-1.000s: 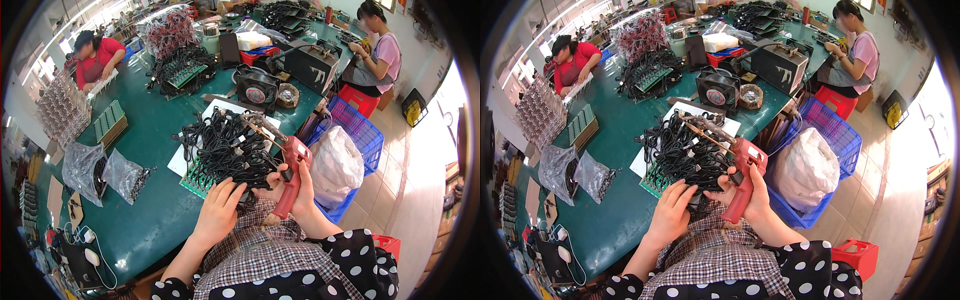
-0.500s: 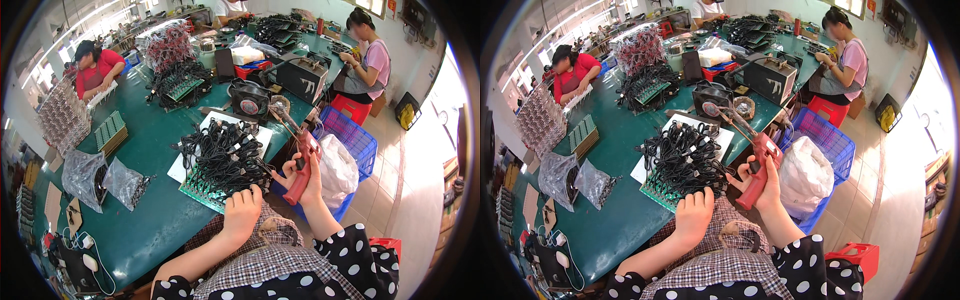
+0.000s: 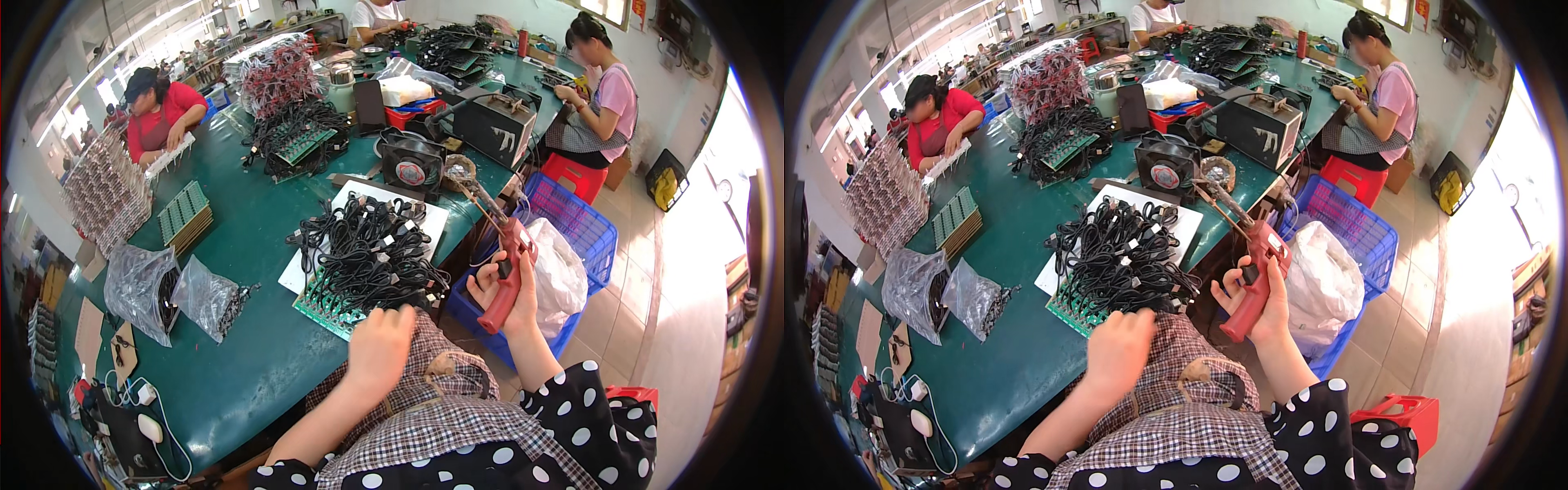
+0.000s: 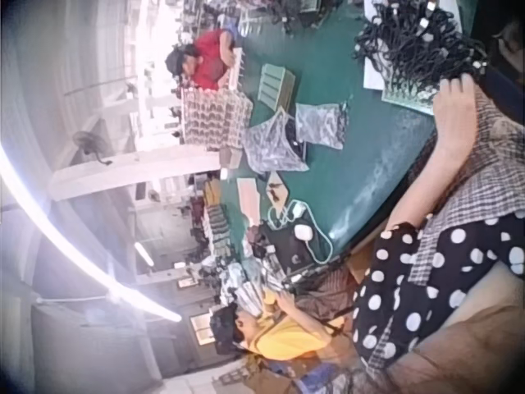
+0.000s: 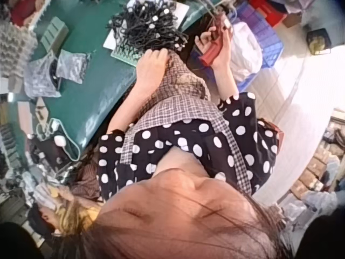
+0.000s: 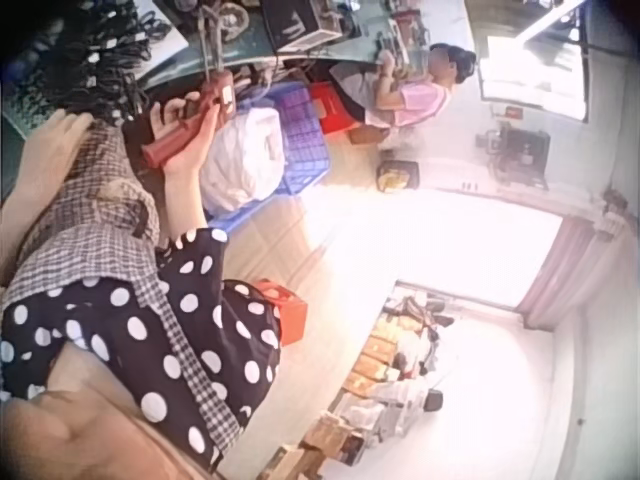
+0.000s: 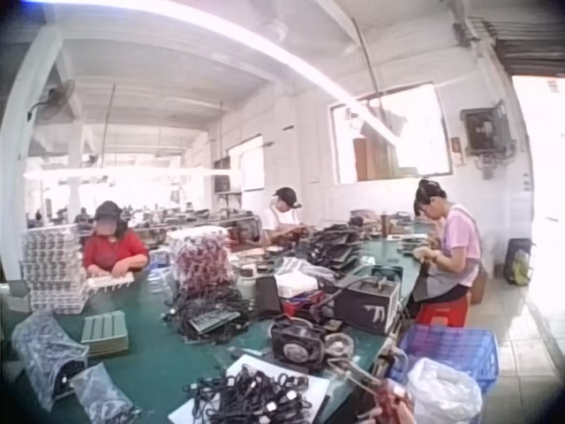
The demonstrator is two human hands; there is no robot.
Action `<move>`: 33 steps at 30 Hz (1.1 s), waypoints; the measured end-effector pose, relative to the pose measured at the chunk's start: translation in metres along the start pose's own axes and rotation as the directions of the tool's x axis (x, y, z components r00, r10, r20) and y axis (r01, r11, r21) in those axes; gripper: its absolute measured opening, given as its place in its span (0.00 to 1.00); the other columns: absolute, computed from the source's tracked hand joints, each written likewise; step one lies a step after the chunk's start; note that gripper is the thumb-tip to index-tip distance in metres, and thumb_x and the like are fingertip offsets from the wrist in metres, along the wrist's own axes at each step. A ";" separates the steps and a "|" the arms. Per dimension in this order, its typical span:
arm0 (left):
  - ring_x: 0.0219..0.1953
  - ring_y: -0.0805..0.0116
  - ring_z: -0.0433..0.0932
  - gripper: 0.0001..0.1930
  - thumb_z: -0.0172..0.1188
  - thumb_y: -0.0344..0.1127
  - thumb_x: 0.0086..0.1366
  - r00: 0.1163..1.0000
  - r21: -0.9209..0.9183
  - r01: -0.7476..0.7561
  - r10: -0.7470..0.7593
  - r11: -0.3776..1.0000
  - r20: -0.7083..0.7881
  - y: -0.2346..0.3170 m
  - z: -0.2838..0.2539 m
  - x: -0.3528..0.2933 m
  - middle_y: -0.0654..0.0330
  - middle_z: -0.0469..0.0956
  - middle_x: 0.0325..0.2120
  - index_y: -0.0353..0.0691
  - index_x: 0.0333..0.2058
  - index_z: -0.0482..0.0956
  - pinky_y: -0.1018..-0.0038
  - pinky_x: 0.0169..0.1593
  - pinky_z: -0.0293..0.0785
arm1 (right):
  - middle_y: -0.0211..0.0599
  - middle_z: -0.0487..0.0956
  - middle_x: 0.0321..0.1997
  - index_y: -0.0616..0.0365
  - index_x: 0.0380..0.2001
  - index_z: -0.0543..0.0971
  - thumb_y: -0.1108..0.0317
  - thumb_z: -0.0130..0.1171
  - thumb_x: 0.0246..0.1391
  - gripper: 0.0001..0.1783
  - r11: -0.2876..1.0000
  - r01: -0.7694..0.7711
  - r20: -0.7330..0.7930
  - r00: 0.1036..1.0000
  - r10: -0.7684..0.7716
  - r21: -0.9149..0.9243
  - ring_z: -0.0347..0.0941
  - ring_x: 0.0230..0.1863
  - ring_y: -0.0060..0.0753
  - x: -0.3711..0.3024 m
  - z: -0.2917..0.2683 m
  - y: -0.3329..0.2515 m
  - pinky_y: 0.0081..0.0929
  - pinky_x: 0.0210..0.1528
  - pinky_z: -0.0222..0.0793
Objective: The person solders electronic components onto a circuit board using a soldering iron, replaces the board with another one, and solders more components onto it.
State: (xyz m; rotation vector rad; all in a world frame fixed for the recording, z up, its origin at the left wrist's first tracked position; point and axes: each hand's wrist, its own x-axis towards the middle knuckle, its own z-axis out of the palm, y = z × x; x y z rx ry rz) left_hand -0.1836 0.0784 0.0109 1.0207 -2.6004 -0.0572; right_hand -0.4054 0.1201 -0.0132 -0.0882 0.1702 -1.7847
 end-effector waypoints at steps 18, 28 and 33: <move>0.27 0.68 0.77 0.26 0.52 0.24 0.59 0.722 -0.896 0.279 -0.541 -0.345 0.432 -0.030 0.012 -0.054 0.52 0.76 0.29 0.32 0.52 0.49 0.80 0.30 0.73 | 0.26 0.69 0.41 0.56 0.47 0.62 0.49 0.47 0.55 0.25 0.951 -0.080 0.029 0.995 0.093 -0.298 0.58 0.20 0.18 -0.020 0.017 -0.010 0.18 0.21 0.60; 0.29 0.67 0.77 0.24 0.48 0.22 0.60 0.753 -0.874 0.262 -0.479 -0.410 0.451 -0.030 0.013 -0.055 0.52 0.74 0.31 0.32 0.53 0.48 0.76 0.33 0.75 | 0.34 0.68 0.38 0.62 0.47 0.60 0.50 0.50 0.53 0.28 0.799 -0.064 0.024 0.995 0.098 -0.598 0.62 0.18 0.22 -0.027 0.021 -0.008 0.20 0.18 0.60; 0.27 0.69 0.75 0.21 0.47 0.26 0.62 0.740 -0.777 0.344 -0.357 -0.527 0.569 -0.030 0.013 -0.066 0.54 0.73 0.35 0.31 0.53 0.53 0.79 0.29 0.73 | 0.34 0.68 0.38 0.62 0.47 0.59 0.51 0.50 0.53 0.28 0.800 -0.073 -0.009 0.996 0.084 -0.596 0.62 0.18 0.21 -0.029 0.016 -0.007 0.19 0.19 0.60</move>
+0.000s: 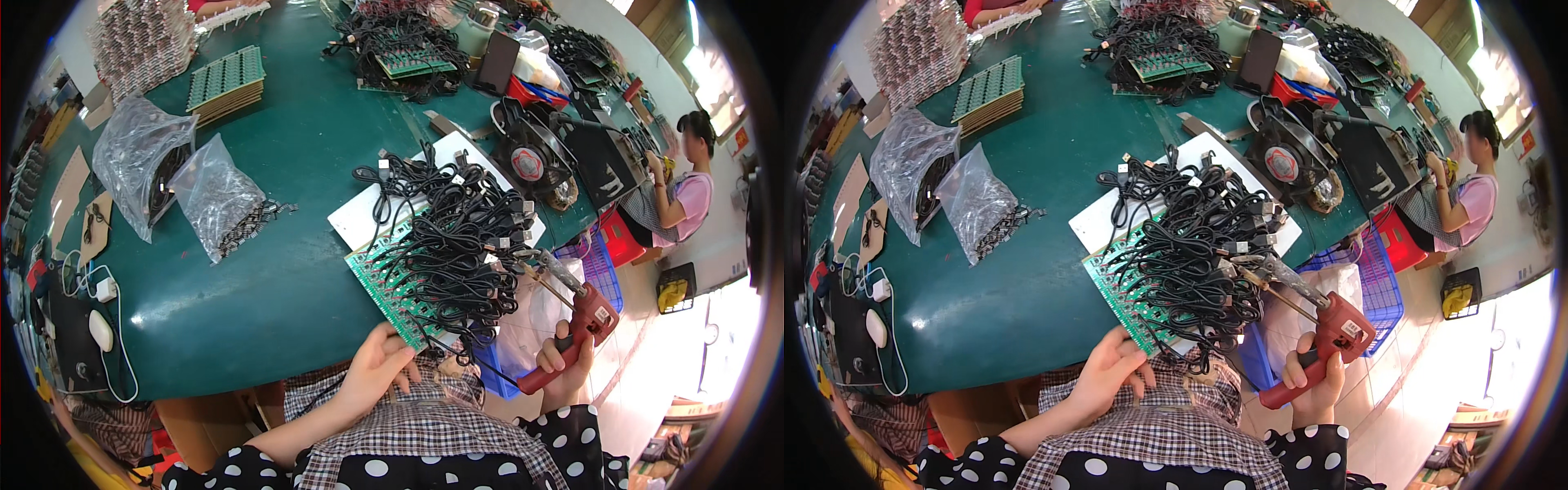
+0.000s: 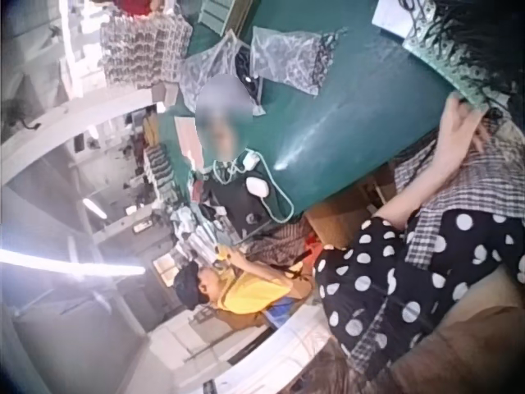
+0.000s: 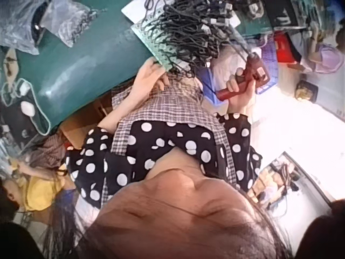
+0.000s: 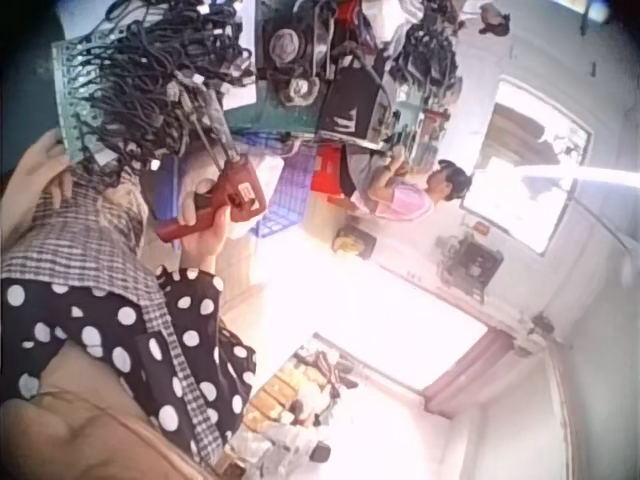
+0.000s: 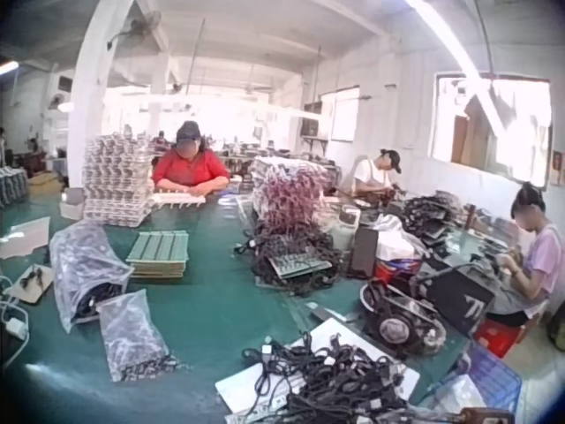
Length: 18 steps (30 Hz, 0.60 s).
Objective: The person solders electronic components onto a circuit board using a soldering iron, replaces the board with another one, and solders more components onto it.
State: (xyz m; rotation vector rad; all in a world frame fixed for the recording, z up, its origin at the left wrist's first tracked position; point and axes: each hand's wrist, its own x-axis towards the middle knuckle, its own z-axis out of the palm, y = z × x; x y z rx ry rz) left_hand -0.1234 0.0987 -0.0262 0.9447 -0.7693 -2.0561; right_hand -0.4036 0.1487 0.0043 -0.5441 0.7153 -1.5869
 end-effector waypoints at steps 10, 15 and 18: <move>0.26 0.78 0.69 0.20 0.43 0.36 0.66 0.924 0.111 0.117 -0.149 0.987 0.352 0.001 0.012 -0.004 0.60 0.73 0.33 0.34 0.54 0.61 0.82 0.31 0.67 | 0.34 0.68 0.37 0.63 0.46 0.61 0.50 0.52 0.52 0.29 1.000 0.001 -0.021 1.000 -0.001 0.010 0.62 0.18 0.21 -0.006 -0.006 0.000 0.19 0.19 0.60; 0.29 0.72 0.70 0.25 0.38 0.39 0.66 0.894 -0.145 0.310 -0.236 0.940 0.382 -0.016 0.011 -0.019 0.53 0.65 0.47 0.37 0.59 0.53 0.80 0.33 0.68 | 0.34 0.68 0.35 0.65 0.44 0.61 0.50 0.53 0.51 0.30 0.996 0.085 -0.075 0.994 -0.083 0.024 0.63 0.20 0.22 -0.007 0.001 0.006 0.29 0.31 0.73; 0.26 0.75 0.70 0.26 0.40 0.34 0.61 0.952 0.503 0.052 -0.194 0.863 0.235 -0.005 0.003 -0.023 0.56 0.72 0.45 0.40 0.59 0.54 0.81 0.31 0.66 | 0.33 0.69 0.37 0.61 0.45 0.64 0.50 0.53 0.51 0.27 0.978 0.057 -0.042 0.998 -0.050 0.199 0.65 0.25 0.26 0.002 -0.008 0.024 0.51 0.51 0.63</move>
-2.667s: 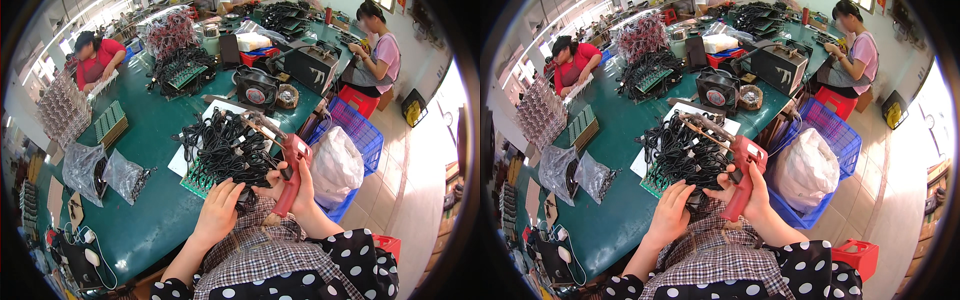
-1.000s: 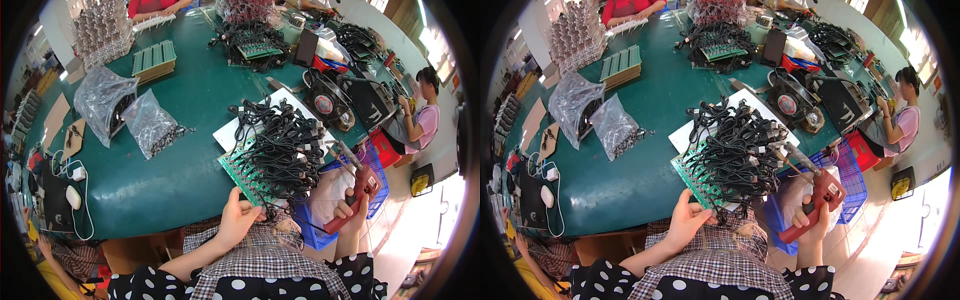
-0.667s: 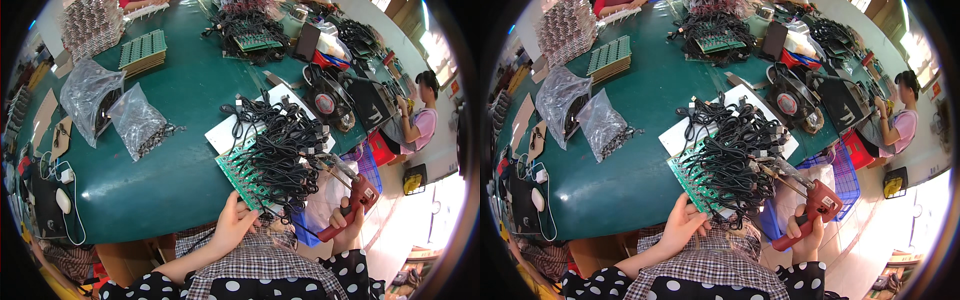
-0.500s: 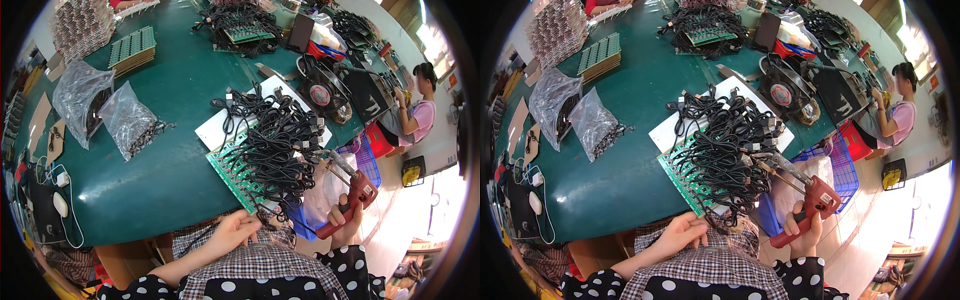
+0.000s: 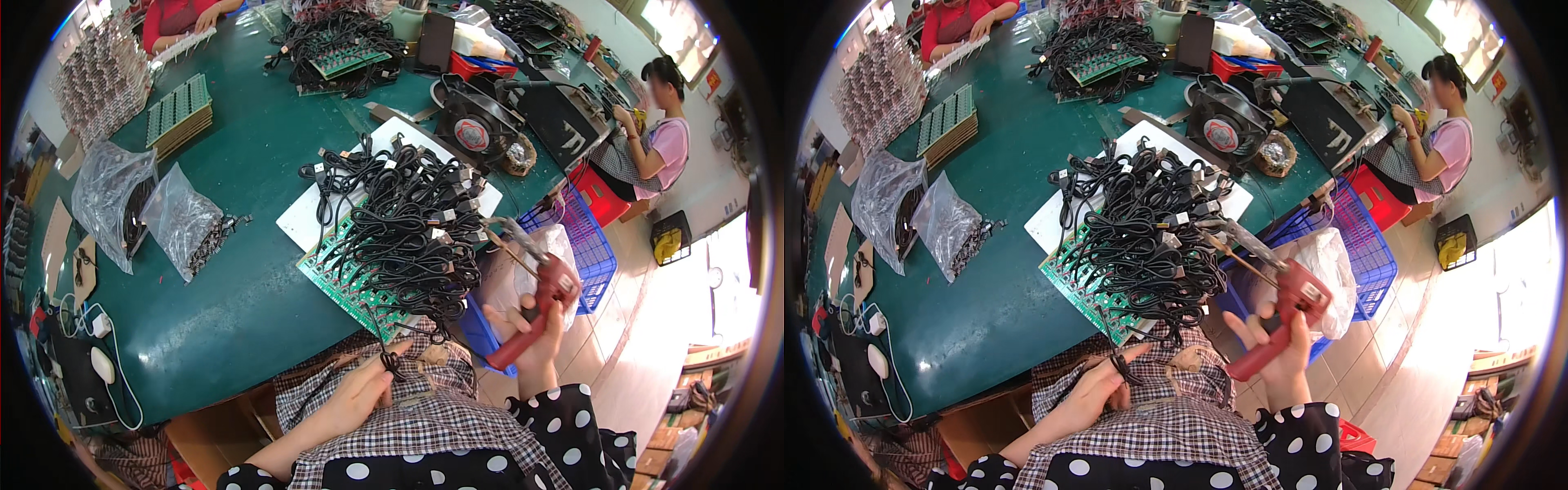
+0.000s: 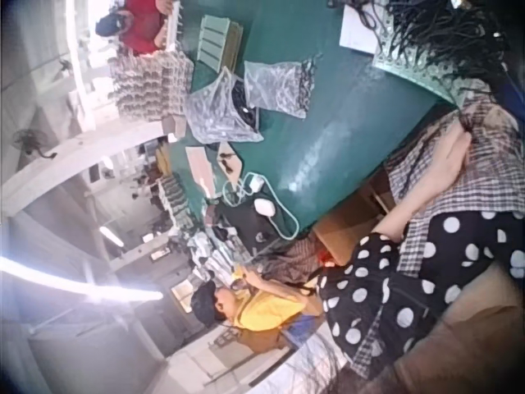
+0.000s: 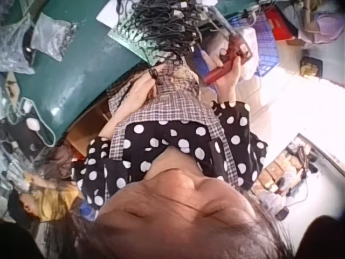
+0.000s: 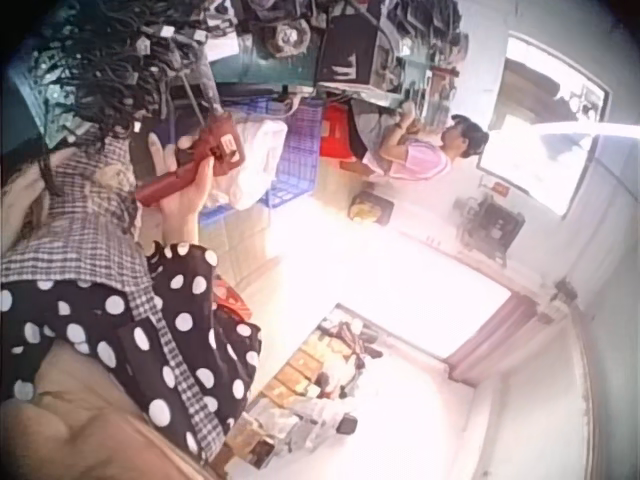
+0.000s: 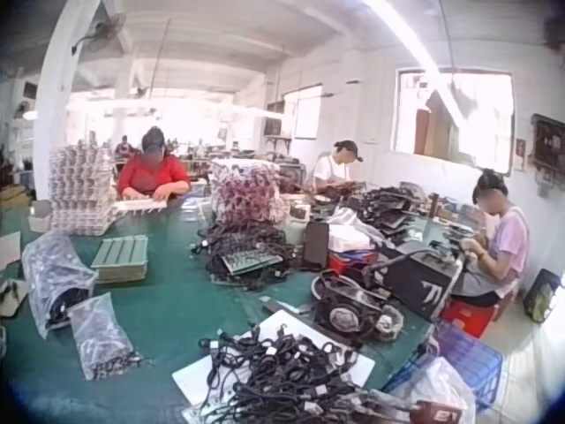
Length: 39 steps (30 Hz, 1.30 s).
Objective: The person solders electronic components onto a circuit board using a soldering iron, replaces the board with another one, and solders more components onto it.
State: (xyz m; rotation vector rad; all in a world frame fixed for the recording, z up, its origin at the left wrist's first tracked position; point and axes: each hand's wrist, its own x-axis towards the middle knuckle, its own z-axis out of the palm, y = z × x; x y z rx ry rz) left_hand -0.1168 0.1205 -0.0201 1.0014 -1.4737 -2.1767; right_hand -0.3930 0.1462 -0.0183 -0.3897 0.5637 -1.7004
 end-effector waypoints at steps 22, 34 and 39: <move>0.33 0.63 0.67 0.13 0.62 0.36 0.45 0.664 0.818 -0.480 0.740 0.316 0.104 0.053 0.005 0.076 0.62 0.69 0.27 0.43 0.31 0.73 0.68 0.39 0.61 | 0.20 0.73 0.37 0.38 0.47 0.66 0.45 0.51 0.51 0.22 0.899 -0.123 0.122 0.989 0.078 0.420 0.65 0.38 0.22 0.007 0.049 0.011 0.68 0.51 0.51; 0.33 0.65 0.68 0.08 0.51 0.35 0.47 0.623 0.937 -0.153 0.705 -0.315 0.339 0.036 0.055 0.058 0.59 0.69 0.27 0.38 0.25 0.73 0.68 0.41 0.63 | 0.24 0.73 0.39 0.37 0.54 0.62 0.49 0.47 0.55 0.23 0.976 0.172 -0.077 0.980 -0.183 -0.131 0.69 0.42 0.30 -0.017 0.004 -0.035 0.67 0.46 0.61; 0.26 0.69 0.67 0.06 0.53 0.37 0.44 0.354 0.825 -0.540 0.843 -0.169 0.405 0.042 0.037 0.037 0.63 0.65 0.19 0.42 0.20 0.69 0.76 0.29 0.63 | 0.19 0.69 0.43 0.41 0.54 0.63 0.54 0.46 0.58 0.21 0.970 -0.066 0.124 0.992 0.038 0.235 0.61 0.25 0.12 -0.011 0.008 -0.048 0.11 0.26 0.59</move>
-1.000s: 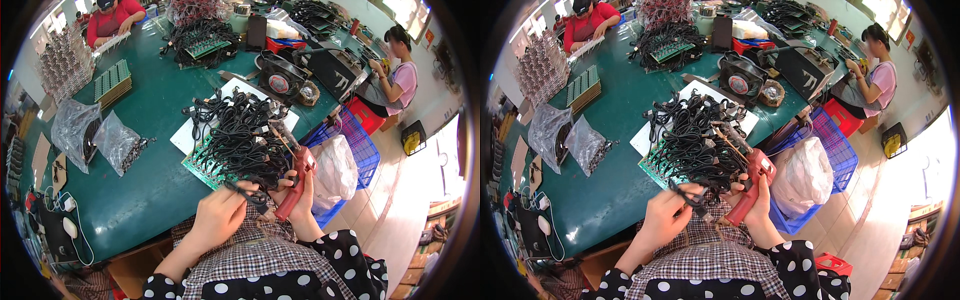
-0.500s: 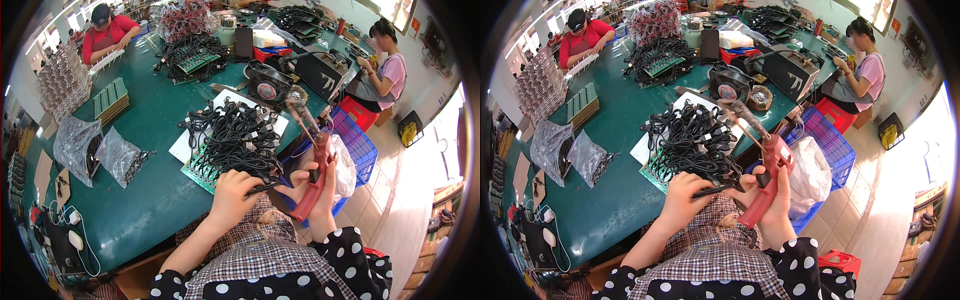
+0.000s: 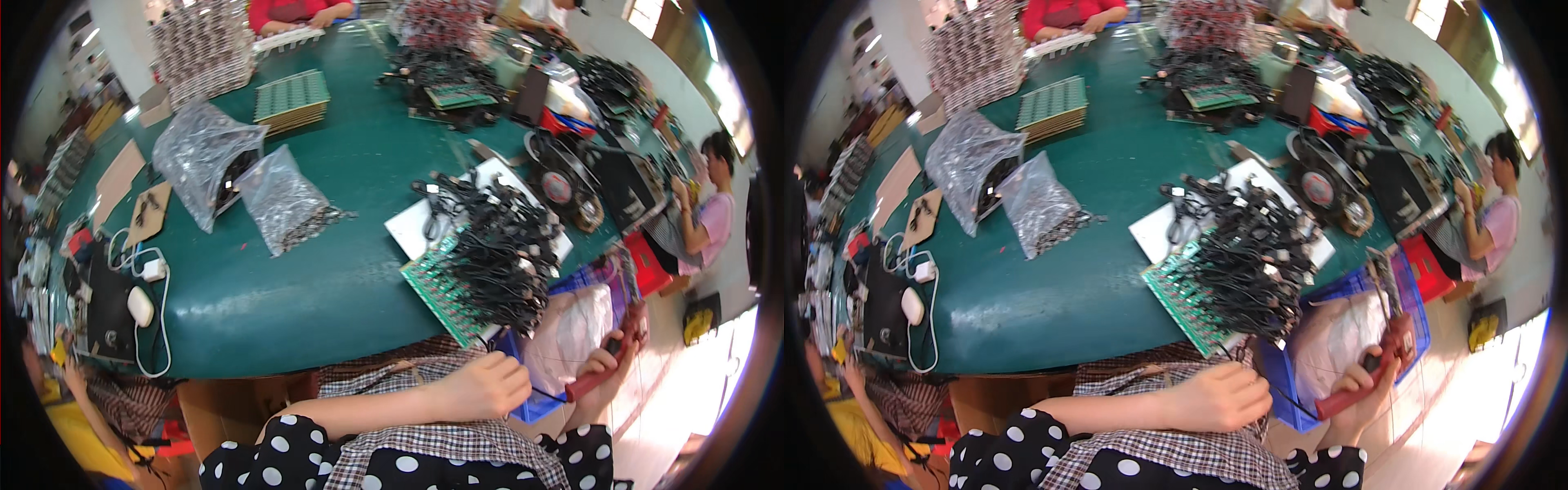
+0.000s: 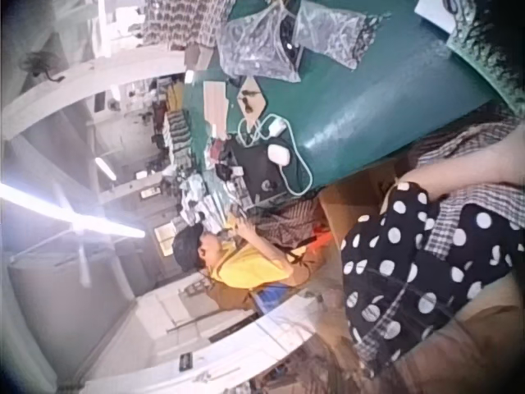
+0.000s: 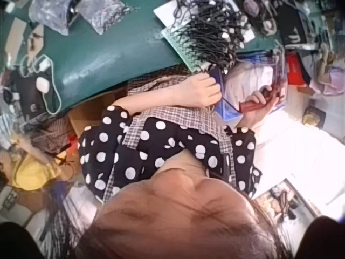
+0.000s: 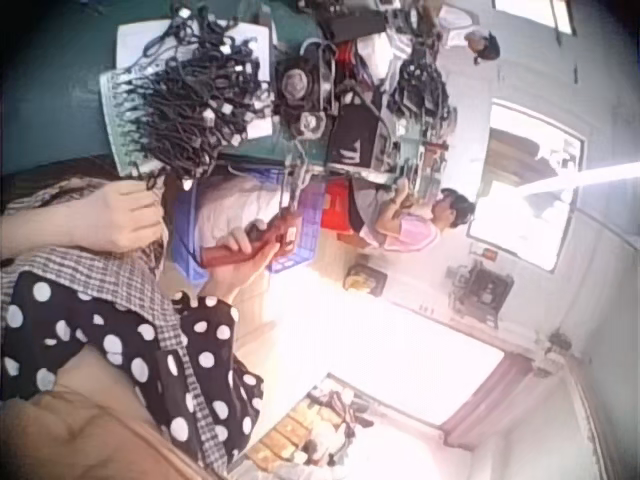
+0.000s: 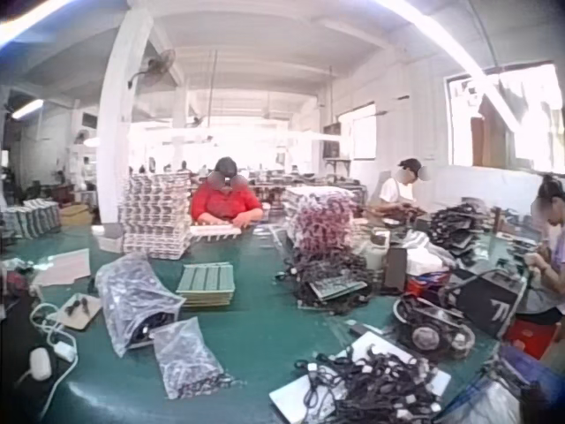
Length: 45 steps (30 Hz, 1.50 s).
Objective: The person solders electronic components onto a circuit board using a soldering iron, replaces the board with another one, and solders more components onto it.
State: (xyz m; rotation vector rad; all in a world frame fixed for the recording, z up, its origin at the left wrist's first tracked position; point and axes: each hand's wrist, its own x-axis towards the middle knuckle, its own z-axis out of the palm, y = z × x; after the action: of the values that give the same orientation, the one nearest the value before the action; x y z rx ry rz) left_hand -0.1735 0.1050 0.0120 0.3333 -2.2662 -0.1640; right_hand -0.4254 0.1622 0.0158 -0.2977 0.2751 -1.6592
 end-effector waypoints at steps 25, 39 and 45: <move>0.22 0.69 0.72 0.04 0.57 0.24 0.50 0.302 0.169 0.950 -0.913 0.264 -0.273 -0.145 -0.128 -0.084 0.60 0.71 0.23 0.36 0.26 0.72 0.75 0.27 0.68 | 0.35 0.70 0.36 0.63 0.46 0.61 0.52 0.59 0.47 0.32 0.708 -0.149 -0.021 0.982 0.185 -0.690 0.68 0.18 0.28 0.073 0.060 0.130 0.57 0.59 0.50; 0.30 0.69 0.78 0.06 0.55 0.20 0.56 0.015 -0.842 0.473 -0.954 -0.258 0.300 -0.092 -0.068 -0.060 0.51 0.78 0.28 0.27 0.33 0.75 0.78 0.35 0.75 | 0.34 0.68 0.31 0.62 0.39 0.64 0.47 0.59 0.45 0.30 0.673 -0.223 -0.149 0.975 0.166 -0.706 0.69 0.23 0.28 0.071 0.084 0.121 0.37 0.32 0.71; 0.31 0.74 0.74 0.10 0.51 0.20 0.57 0.111 -0.849 0.504 -0.964 -0.156 0.243 -0.096 -0.069 -0.056 0.59 0.74 0.28 0.31 0.39 0.69 0.81 0.37 0.72 | 0.30 0.67 0.29 0.63 0.43 0.63 0.42 0.59 0.42 0.36 -0.075 -0.085 -0.051 0.927 -0.370 -0.994 0.64 0.20 0.20 0.002 0.100 0.047 0.20 0.22 0.67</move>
State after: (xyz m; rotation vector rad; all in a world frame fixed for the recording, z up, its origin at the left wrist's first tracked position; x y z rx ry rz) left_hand -0.0684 0.0287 -0.0048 1.1296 -0.7777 -1.5973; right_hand -0.3464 0.1545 0.0930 -1.2625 1.9156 -1.3348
